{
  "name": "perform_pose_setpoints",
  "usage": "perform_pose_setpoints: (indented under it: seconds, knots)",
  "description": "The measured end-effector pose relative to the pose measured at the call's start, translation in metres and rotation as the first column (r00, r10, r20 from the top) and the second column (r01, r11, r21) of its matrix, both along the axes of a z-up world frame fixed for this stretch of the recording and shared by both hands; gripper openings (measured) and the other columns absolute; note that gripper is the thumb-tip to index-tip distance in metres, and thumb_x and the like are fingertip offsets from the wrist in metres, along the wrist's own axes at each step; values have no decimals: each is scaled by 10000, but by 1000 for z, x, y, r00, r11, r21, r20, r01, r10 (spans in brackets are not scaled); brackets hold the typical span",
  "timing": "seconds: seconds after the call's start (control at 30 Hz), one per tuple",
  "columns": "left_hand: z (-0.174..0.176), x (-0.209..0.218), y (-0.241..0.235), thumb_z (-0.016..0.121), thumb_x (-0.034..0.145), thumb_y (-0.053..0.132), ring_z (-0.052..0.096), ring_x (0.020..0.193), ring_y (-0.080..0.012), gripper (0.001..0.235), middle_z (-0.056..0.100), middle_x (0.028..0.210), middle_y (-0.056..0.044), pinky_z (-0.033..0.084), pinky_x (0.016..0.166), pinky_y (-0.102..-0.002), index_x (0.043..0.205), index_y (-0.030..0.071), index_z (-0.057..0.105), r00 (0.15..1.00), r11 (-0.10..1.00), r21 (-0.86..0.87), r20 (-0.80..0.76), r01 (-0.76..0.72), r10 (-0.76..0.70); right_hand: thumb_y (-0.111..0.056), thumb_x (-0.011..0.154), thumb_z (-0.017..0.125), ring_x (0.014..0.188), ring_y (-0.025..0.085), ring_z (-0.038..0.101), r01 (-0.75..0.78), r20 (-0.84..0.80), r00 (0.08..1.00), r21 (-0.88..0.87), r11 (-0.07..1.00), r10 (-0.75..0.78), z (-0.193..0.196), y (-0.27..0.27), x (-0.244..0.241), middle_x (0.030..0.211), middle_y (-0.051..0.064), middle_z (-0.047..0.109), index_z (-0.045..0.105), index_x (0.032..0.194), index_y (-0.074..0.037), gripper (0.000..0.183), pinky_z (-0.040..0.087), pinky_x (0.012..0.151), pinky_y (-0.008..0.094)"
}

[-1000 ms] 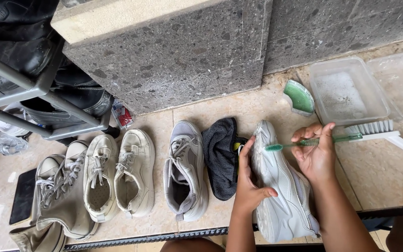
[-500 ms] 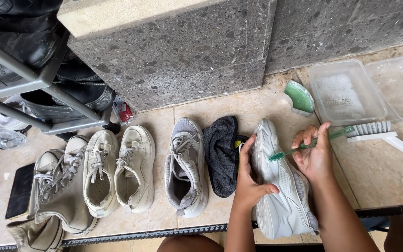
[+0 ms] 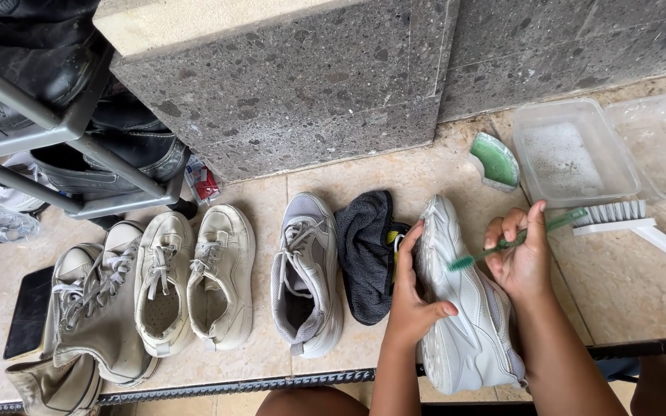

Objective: Cleaning a pair of white sneakers using a toothbrush and water, including handling the insoles and laces.

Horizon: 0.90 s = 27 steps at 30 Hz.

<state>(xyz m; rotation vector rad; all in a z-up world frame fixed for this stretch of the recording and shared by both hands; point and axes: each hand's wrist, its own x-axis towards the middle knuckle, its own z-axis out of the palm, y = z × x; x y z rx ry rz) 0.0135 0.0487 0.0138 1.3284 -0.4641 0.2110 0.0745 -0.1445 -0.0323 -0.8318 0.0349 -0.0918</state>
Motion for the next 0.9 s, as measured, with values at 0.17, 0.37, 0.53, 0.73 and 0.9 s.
perform_pose_setpoints:
  seconds: [0.17,0.37,0.53,0.73,0.9]
  knots:
    - [4,-3,-2,187,970,848,315,1513,-319,980,347,1595,-185,206,1259,-488,1533,59,329,992,973,195,-9,-123,127,-638,1068,405,330,136,464,-21,38,999,-34,999,22,-2,2,0,637,105,575,488,703,-158,608,310,236,202]
    - [3,-1,-4,105,1006,752,379,1478,-305,897,431,1553,-168,246,1242,-463,1497,65,410,981,968,169,-28,-184,191,-613,1068,423,364,118,433,8,47,999,-45,999,-6,-5,2,0,601,83,552,488,676,-161,602,270,243,209]
    - [1,1,-6,113,994,772,393,1469,-303,913,443,1548,-168,259,1234,-463,1489,72,426,980,969,163,-42,-184,193,-549,1090,447,279,144,359,-65,63,996,85,994,60,-7,-2,1,535,108,507,455,612,-138,630,211,198,194]
    - [-2,2,-6,116,1026,724,408,1456,-306,865,460,1531,-176,260,1235,-454,1479,60,438,976,963,163,-3,-213,216,-372,1063,531,249,144,412,-17,8,1000,-49,999,17,-9,1,0,564,102,566,488,627,-150,491,247,177,205]
    - [2,2,-6,77,1047,544,333,1464,-434,775,402,1517,-241,213,1211,-561,1477,-7,412,984,976,145,-51,-162,171,-371,1112,538,269,173,368,44,31,999,-124,991,-40,-47,-12,15,552,161,494,410,678,-138,509,297,207,232]
